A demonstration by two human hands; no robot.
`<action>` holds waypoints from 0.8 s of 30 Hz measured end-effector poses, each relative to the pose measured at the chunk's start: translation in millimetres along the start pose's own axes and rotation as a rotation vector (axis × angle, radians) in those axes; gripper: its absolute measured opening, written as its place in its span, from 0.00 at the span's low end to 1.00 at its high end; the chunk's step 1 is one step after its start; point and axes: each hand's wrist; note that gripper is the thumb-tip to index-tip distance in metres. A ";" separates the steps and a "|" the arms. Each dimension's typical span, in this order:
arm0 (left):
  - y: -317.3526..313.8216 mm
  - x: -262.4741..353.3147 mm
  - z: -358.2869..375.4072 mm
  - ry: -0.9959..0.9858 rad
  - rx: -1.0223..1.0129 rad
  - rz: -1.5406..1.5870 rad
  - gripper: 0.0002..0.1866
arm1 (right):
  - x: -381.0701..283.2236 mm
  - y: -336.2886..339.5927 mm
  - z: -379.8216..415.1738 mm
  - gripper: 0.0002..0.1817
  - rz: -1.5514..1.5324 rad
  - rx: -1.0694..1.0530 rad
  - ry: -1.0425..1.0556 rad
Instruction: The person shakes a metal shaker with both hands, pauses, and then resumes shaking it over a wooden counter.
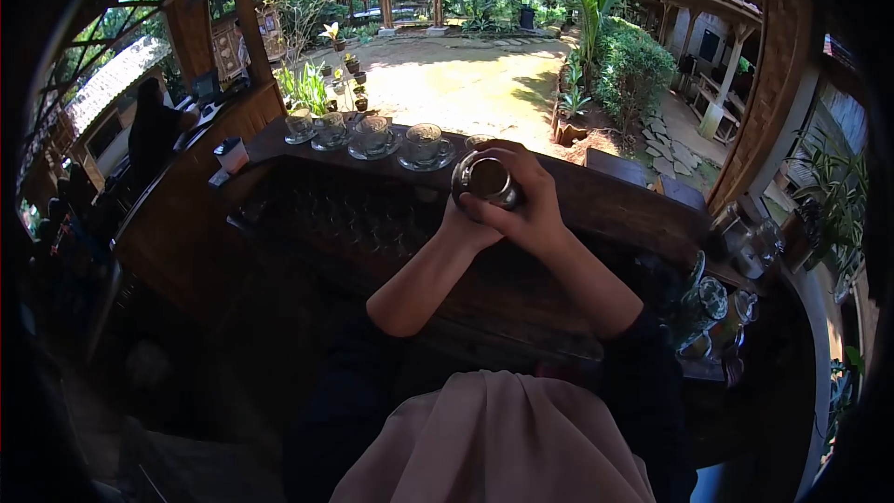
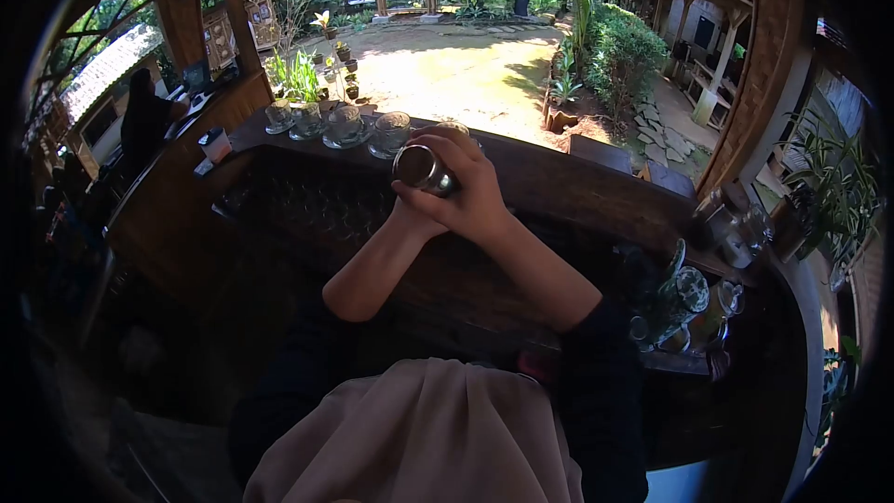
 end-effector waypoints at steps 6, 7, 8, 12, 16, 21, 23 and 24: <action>-88.8 67.6 28.7 -0.120 -0.931 0.711 0.36 | -124.9 34.0 -12.9 0.11 0.141 -0.104 0.850; -90.4 70.6 29.7 -0.232 -0.971 0.577 0.35 | -120.3 34.7 -14.3 0.11 0.142 -0.106 0.852; -92.9 74.4 32.2 -0.343 -1.005 0.441 0.35 | -111.8 34.7 -17.4 0.11 0.107 -0.084 0.883; -29.6 37.6 30.3 0.373 -0.567 0.809 0.31 | -38.0 30.8 -24.7 0.18 0.102 -0.204 0.508; -24.4 -9.9 30.6 0.084 0.247 0.244 0.31 | -7.1 4.8 -2.1 0.21 -0.048 -0.026 -0.261; -60.7 75.4 56.2 0.470 -0.495 0.932 0.32 | -93.2 34.1 -16.1 0.12 0.213 -0.171 0.657; -100.7 86.1 35.1 -0.343 -0.814 0.484 0.35 | -116.3 36.2 -13.4 0.09 0.066 -0.102 1.016; -100.0 85.1 32.6 -0.347 -0.818 0.484 0.35 | -113.3 36.7 -14.5 0.09 0.066 -0.104 1.020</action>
Point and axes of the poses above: each hand's wrist, its own z-axis away from the middle knuckle, its own y-axis out of the back of the hand, x = y × z, and after that the axes turned 2 degrees about -z, right-handed
